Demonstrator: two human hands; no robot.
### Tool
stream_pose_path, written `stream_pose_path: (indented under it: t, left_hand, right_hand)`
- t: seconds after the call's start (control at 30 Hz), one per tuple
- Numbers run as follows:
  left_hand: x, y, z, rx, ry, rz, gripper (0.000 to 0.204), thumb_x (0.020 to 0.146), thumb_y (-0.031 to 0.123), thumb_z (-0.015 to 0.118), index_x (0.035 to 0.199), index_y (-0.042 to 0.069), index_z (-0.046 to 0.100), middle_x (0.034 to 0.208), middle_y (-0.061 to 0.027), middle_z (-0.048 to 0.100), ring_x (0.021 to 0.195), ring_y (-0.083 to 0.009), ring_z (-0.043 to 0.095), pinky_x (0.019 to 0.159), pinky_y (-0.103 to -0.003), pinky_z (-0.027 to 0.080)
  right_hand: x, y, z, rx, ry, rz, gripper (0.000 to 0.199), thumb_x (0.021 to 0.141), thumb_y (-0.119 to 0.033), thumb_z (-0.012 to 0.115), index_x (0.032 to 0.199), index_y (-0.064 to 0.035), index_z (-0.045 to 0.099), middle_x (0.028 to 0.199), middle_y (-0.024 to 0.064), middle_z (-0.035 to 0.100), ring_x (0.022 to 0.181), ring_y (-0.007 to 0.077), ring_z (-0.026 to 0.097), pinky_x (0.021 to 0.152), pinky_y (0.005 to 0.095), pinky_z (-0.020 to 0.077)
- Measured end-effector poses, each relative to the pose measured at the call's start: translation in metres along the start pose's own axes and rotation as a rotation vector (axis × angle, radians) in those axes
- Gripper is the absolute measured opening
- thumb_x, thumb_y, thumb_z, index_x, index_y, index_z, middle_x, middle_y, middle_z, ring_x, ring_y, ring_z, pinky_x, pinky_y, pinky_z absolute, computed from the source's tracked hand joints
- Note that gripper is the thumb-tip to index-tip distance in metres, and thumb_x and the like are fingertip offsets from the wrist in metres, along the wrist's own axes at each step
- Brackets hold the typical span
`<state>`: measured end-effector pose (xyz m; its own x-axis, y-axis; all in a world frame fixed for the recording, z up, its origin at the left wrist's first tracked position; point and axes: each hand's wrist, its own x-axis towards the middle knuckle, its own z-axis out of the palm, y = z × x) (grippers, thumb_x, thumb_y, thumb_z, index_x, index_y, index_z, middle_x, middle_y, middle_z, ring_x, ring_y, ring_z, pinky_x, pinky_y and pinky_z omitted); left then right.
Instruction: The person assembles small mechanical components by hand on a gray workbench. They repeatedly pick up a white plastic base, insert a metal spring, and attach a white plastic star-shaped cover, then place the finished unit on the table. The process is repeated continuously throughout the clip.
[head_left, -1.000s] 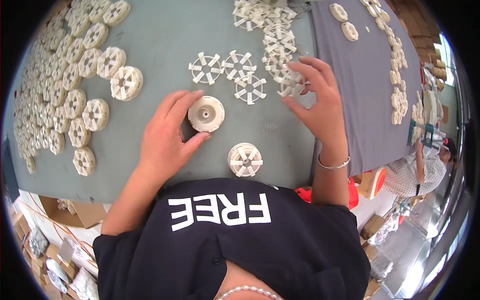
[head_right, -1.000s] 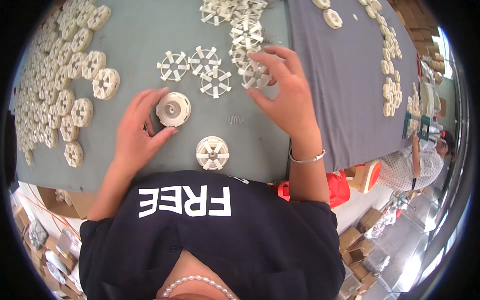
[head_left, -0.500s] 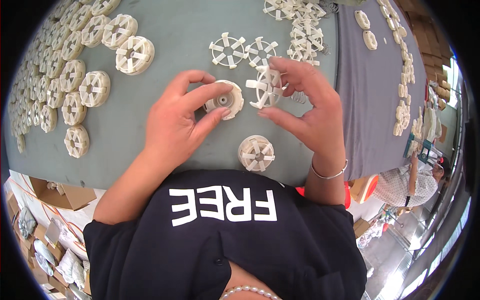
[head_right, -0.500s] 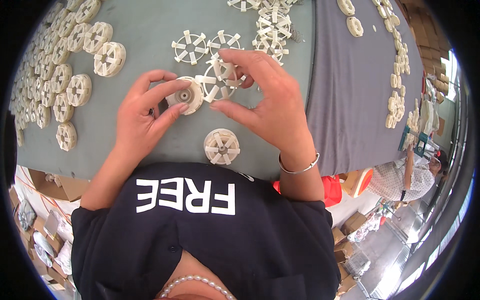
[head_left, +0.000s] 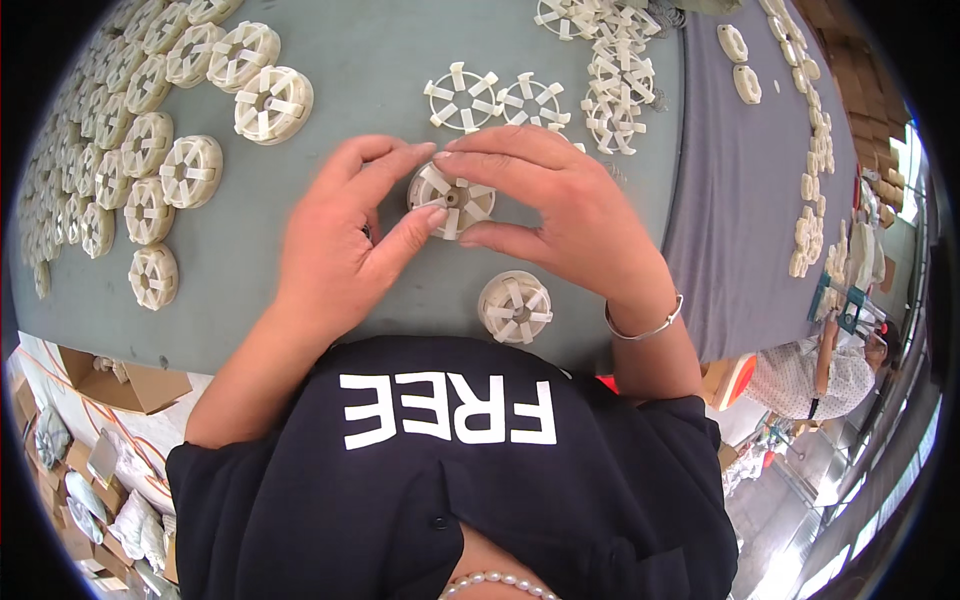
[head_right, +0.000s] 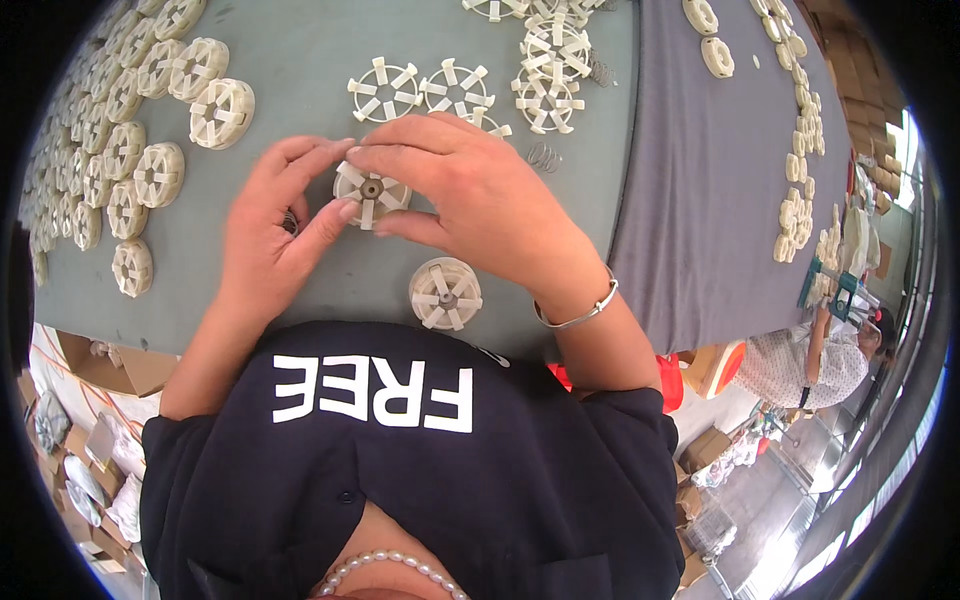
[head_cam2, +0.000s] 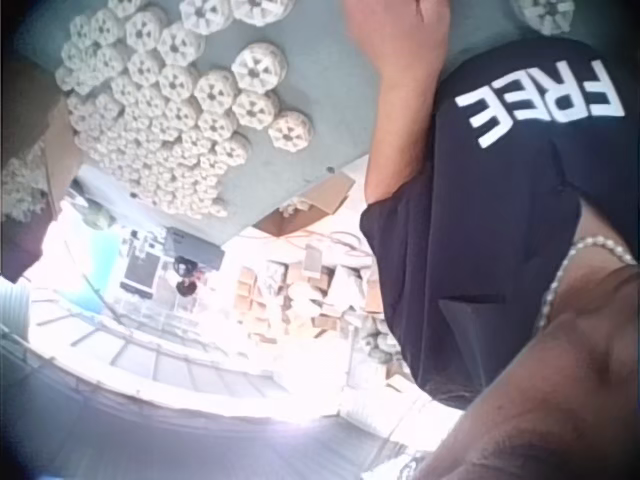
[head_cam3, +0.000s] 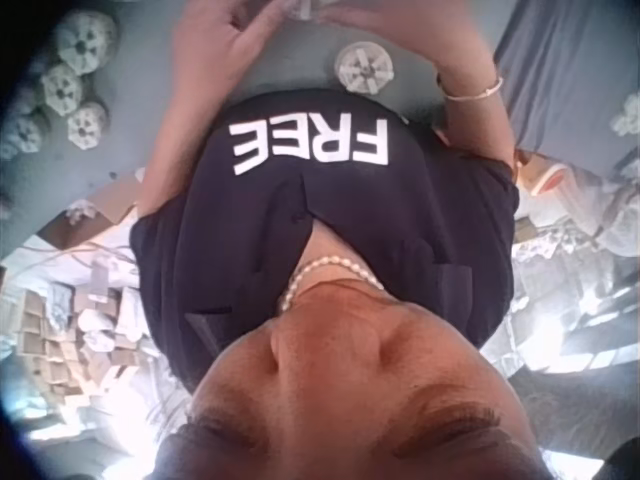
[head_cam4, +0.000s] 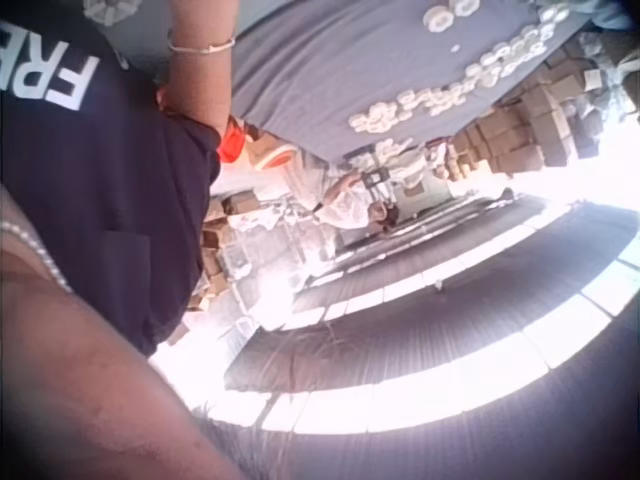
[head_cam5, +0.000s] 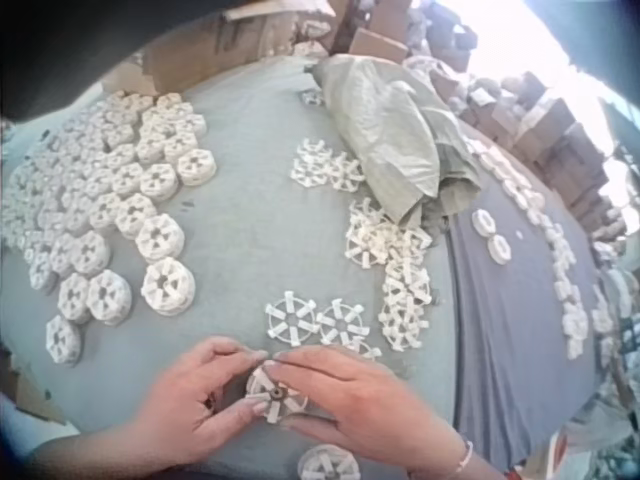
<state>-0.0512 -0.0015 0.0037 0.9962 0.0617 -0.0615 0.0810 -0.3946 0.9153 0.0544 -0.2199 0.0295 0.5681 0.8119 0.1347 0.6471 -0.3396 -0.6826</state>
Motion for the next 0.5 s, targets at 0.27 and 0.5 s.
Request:
stream_pose_path:
  t: [0.27, 0.5]
  left_hand:
    - [0.002, 0.011, 0.002, 0.040, -0.029, 0.032, 0.052, 0.090, 0.016, 0.083, 0.141, 0.014, 0.071, 0.136, -0.0045, 0.065, 0.068, -0.0138, 0.056, 0.063, -0.029, 0.049]
    - [-0.003, -0.024, -0.034, 0.413, 0.151, 0.075, 0.045, 0.088, 0.004, 0.078, 0.133, 0.010, 0.074, 0.126, -0.0081, 0.071, 0.084, -0.0201, 0.066, 0.073, -0.033, 0.055]
  right_hand:
    - [-0.010, 0.007, 0.015, -0.254, 0.095, -0.039, 0.057, 0.072, -0.029, 0.092, 0.127, -0.0174, 0.077, 0.127, -0.0010, 0.072, 0.137, 0.0270, 0.058, 0.118, 0.0500, 0.0436]
    - [-0.062, -0.001, -0.045, -0.075, 0.051, 0.259, 0.053, 0.078, -0.025, 0.091, 0.127, -0.0169, 0.074, 0.126, 0.0050, 0.070, 0.117, 0.0314, 0.069, 0.100, 0.0453, 0.0573]
